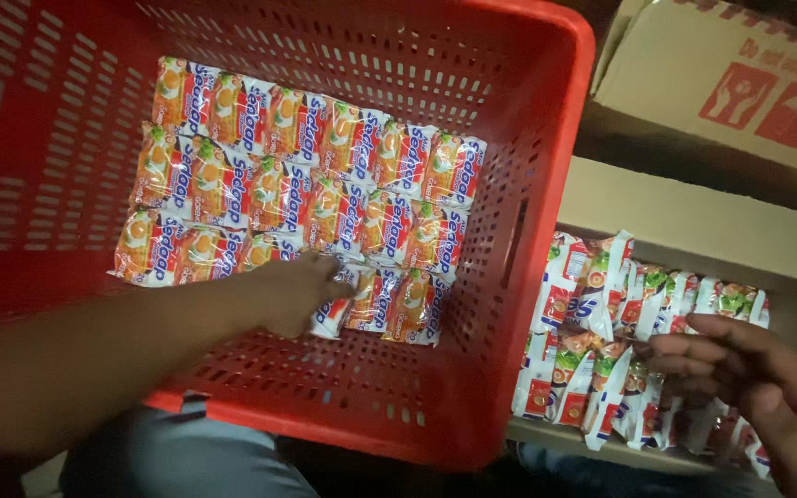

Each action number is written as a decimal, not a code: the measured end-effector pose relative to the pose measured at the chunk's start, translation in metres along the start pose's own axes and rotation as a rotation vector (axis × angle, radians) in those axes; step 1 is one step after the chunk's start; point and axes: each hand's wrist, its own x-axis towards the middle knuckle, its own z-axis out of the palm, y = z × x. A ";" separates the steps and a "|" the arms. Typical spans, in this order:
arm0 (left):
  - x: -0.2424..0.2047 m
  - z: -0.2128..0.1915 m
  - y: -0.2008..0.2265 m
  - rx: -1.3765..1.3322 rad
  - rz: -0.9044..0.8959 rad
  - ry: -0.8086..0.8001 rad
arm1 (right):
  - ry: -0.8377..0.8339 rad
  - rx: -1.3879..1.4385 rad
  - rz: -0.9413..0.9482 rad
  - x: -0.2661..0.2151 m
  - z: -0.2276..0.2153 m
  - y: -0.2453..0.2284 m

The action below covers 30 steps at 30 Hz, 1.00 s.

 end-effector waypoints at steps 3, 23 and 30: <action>0.017 0.013 0.001 0.149 0.037 -0.092 | -0.048 -0.012 -0.011 0.003 -0.019 0.024; 0.041 0.008 -0.095 0.162 0.117 0.288 | 0.200 0.147 0.662 0.088 -0.127 0.198; 0.029 0.077 -0.153 0.357 0.149 0.086 | 0.106 0.237 0.621 0.081 -0.130 0.188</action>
